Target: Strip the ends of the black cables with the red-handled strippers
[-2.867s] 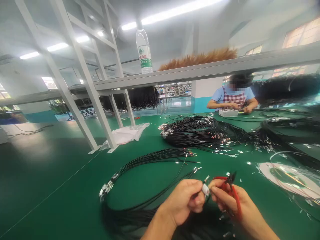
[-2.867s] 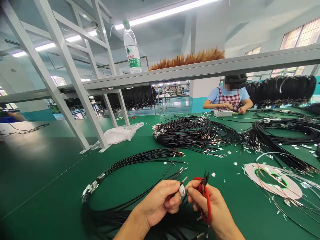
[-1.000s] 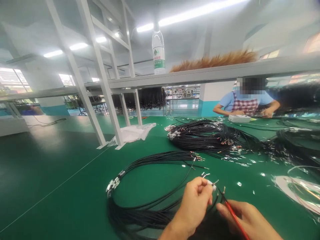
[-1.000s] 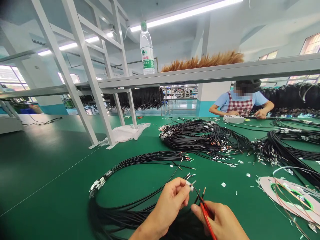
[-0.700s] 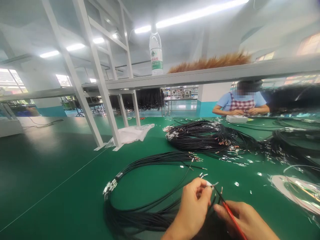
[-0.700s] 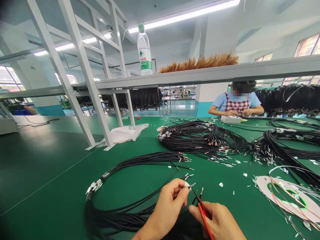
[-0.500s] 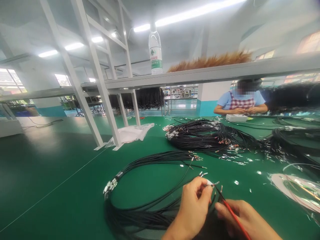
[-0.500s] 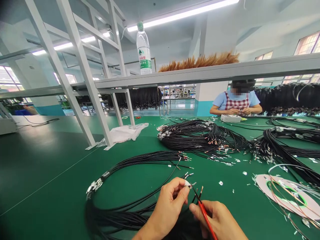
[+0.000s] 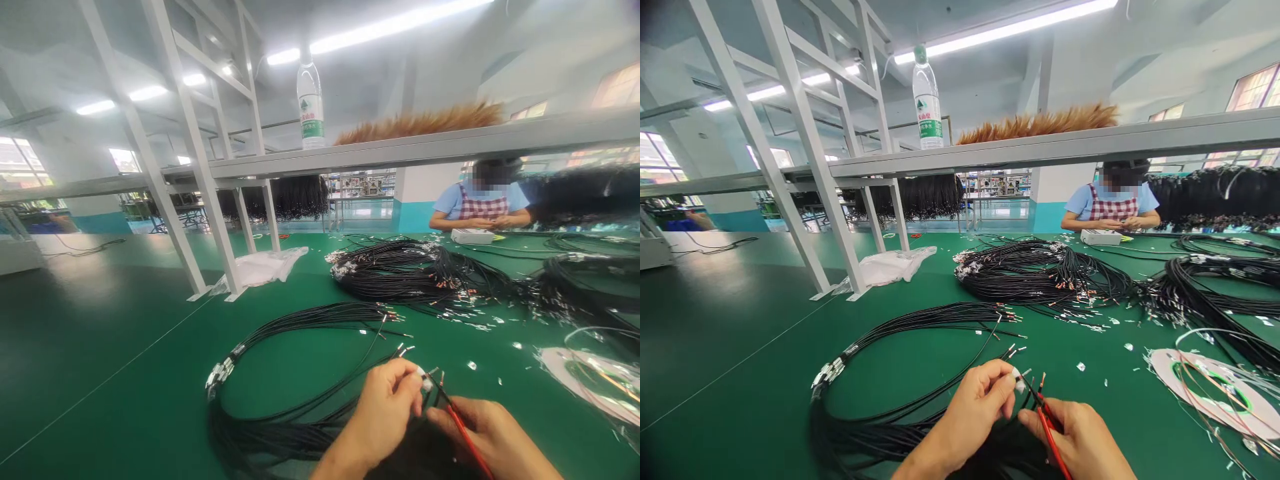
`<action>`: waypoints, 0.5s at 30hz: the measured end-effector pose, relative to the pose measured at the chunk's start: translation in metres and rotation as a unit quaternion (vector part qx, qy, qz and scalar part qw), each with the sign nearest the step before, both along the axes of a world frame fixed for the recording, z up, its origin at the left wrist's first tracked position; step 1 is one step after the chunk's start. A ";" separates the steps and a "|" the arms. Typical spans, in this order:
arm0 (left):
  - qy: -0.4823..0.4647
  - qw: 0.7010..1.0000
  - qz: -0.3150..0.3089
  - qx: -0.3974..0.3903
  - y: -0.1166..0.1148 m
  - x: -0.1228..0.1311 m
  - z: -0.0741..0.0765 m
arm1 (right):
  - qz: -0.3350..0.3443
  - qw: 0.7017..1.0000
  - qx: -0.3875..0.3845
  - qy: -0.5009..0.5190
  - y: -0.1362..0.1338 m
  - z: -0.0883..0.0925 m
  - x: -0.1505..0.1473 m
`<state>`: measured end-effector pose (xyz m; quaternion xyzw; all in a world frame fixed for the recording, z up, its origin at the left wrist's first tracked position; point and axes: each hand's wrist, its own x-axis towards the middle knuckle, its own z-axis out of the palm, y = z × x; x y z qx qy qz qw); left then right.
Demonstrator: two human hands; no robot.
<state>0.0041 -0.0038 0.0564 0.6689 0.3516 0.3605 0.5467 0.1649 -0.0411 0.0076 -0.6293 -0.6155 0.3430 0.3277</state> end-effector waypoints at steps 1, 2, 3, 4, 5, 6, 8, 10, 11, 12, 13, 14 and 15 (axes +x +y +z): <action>-0.008 0.999 -0.018 -0.031 0.001 -0.001 0.000 | 0.002 1.000 0.003 -0.003 0.000 -0.001 0.000; -0.015 0.998 -0.029 -0.054 0.002 -0.002 0.000 | 0.006 1.000 0.002 -0.001 0.001 -0.001 0.001; -0.019 0.997 -0.032 -0.063 0.002 -0.002 0.000 | 0.009 1.000 -0.003 0.004 0.002 -0.001 0.001; -0.018 0.998 -0.025 -0.054 0.002 -0.001 0.000 | 0.011 1.000 -0.007 0.011 0.002 0.000 0.000; -0.011 1.000 -0.010 -0.027 0.001 0.000 0.000 | 0.014 1.000 -0.012 0.018 0.002 0.002 0.000; -0.003 1.000 0.012 0.010 -0.001 0.002 0.000 | 0.015 0.999 -0.018 0.025 0.002 0.003 -0.001; 0.003 0.997 0.047 0.061 -0.004 0.004 0.002 | 0.026 0.998 -0.028 0.044 0.002 0.006 -0.004; -0.031 0.999 0.027 0.017 -0.008 0.002 0.006 | 0.047 0.996 -0.031 0.064 0.002 0.007 -0.006; -0.062 0.998 -0.001 -0.032 -0.010 -0.002 0.009 | 0.056 0.996 -0.028 0.069 0.002 0.008 -0.006; -0.098 0.991 -0.031 -0.085 -0.012 -0.008 0.012 | 0.062 0.996 -0.020 0.064 0.003 0.008 -0.006; -0.135 0.981 -0.057 -0.130 -0.014 -0.015 0.015 | 0.063 0.997 -0.006 0.045 0.003 0.008 -0.006; -0.168 0.970 -0.073 -0.159 -0.016 -0.023 0.017 | 0.059 0.998 0.014 0.014 0.004 0.009 -0.005; -0.196 0.962 -0.080 -0.171 -0.018 -0.032 0.019 | 0.052 0.998 0.035 -0.020 0.003 0.011 -0.004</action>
